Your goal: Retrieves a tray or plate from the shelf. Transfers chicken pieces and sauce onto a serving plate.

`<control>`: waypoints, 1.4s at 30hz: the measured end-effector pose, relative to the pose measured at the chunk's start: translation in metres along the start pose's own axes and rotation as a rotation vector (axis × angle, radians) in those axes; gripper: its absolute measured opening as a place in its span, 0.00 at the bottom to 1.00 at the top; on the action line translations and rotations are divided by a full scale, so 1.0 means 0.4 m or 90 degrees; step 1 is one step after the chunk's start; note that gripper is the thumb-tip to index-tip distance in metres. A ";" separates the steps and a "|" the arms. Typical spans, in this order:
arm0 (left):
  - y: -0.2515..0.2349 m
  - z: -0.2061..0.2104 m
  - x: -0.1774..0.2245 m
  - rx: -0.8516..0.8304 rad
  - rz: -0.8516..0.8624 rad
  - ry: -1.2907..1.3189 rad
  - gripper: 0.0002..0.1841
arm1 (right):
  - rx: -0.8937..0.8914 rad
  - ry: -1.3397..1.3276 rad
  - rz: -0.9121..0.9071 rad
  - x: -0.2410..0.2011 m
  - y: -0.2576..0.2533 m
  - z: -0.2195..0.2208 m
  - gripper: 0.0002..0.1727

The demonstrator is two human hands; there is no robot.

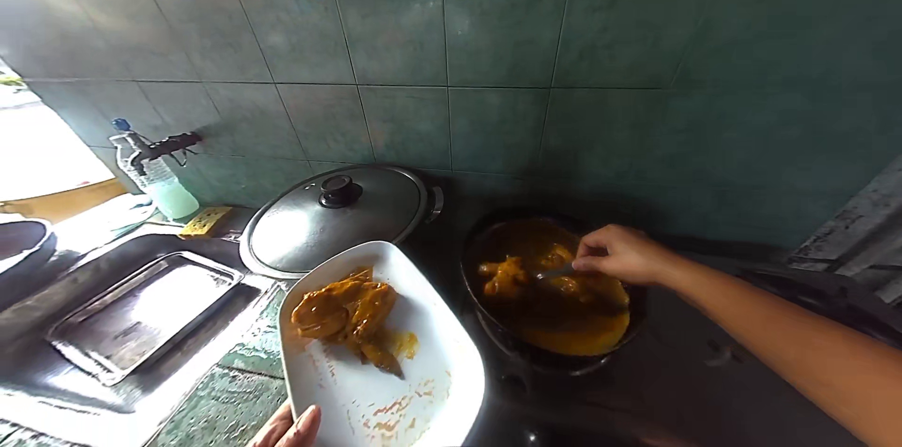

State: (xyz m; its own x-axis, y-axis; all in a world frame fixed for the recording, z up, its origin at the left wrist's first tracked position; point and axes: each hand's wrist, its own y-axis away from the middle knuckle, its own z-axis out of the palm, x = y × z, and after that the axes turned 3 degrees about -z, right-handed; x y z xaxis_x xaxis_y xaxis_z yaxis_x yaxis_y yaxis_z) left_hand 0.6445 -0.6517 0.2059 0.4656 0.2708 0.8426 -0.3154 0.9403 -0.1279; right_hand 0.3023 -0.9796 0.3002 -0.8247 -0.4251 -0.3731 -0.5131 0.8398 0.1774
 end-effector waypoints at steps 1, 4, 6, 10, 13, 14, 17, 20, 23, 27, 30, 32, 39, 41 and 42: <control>-0.006 0.018 -0.002 0.005 -0.009 -0.009 0.11 | 0.021 -0.015 -0.004 0.006 0.008 -0.014 0.12; -0.035 0.077 -0.012 0.021 -0.040 0.011 0.12 | 0.103 -0.034 -0.038 0.024 0.032 -0.071 0.11; -0.056 0.121 -0.017 0.042 -0.076 0.043 0.13 | 0.161 -0.034 -0.076 0.017 0.055 -0.123 0.11; -0.102 0.205 -0.032 0.045 -0.104 0.112 0.12 | 0.205 -0.034 -0.102 -0.052 0.115 -0.234 0.10; -0.126 0.261 -0.047 0.048 -0.115 0.141 0.12 | 0.188 -0.020 -0.118 -0.122 0.158 -0.283 0.10; -0.130 0.278 -0.050 0.053 -0.117 0.151 0.12 | 0.178 -0.010 -0.125 -0.143 0.167 -0.290 0.10; -0.135 0.317 -0.053 0.064 -0.123 0.183 0.12 | 0.150 0.038 -0.160 -0.188 0.181 -0.287 0.11; -0.131 0.331 -0.053 0.064 -0.129 0.196 0.12 | 0.154 0.112 -0.179 -0.237 0.196 -0.257 0.11; -0.123 0.332 -0.051 0.066 -0.135 0.188 0.12 | 0.201 0.193 -0.216 -0.277 0.213 -0.211 0.08; -0.108 0.318 -0.054 0.070 -0.134 0.208 0.13 | 0.271 0.300 -0.260 -0.315 0.239 -0.171 0.10; -0.101 0.309 -0.052 0.075 -0.130 0.222 0.13 | 0.299 0.343 -0.279 -0.338 0.252 -0.163 0.11; -0.098 0.308 -0.048 0.078 -0.124 0.218 0.13 | 0.307 0.358 -0.285 -0.356 0.257 -0.158 0.11; -0.085 0.286 -0.037 0.025 -0.129 0.215 0.12 | 0.293 0.376 -0.343 -0.385 0.242 -0.170 0.09; -0.079 0.283 -0.033 0.022 -0.132 0.223 0.12 | 0.290 0.397 -0.356 -0.386 0.237 -0.169 0.10; -0.076 0.281 -0.032 0.020 -0.132 0.223 0.12 | 0.298 0.413 -0.362 -0.384 0.237 -0.166 0.10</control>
State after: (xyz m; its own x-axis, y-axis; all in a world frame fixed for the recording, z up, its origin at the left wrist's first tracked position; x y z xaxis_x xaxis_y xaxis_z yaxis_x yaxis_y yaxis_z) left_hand 0.5553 -0.7069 0.2580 0.7739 0.1348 0.6188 -0.2077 0.9771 0.0470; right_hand 0.3645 -0.8571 0.4348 -0.5259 -0.7935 0.3062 -0.8438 0.4416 -0.3051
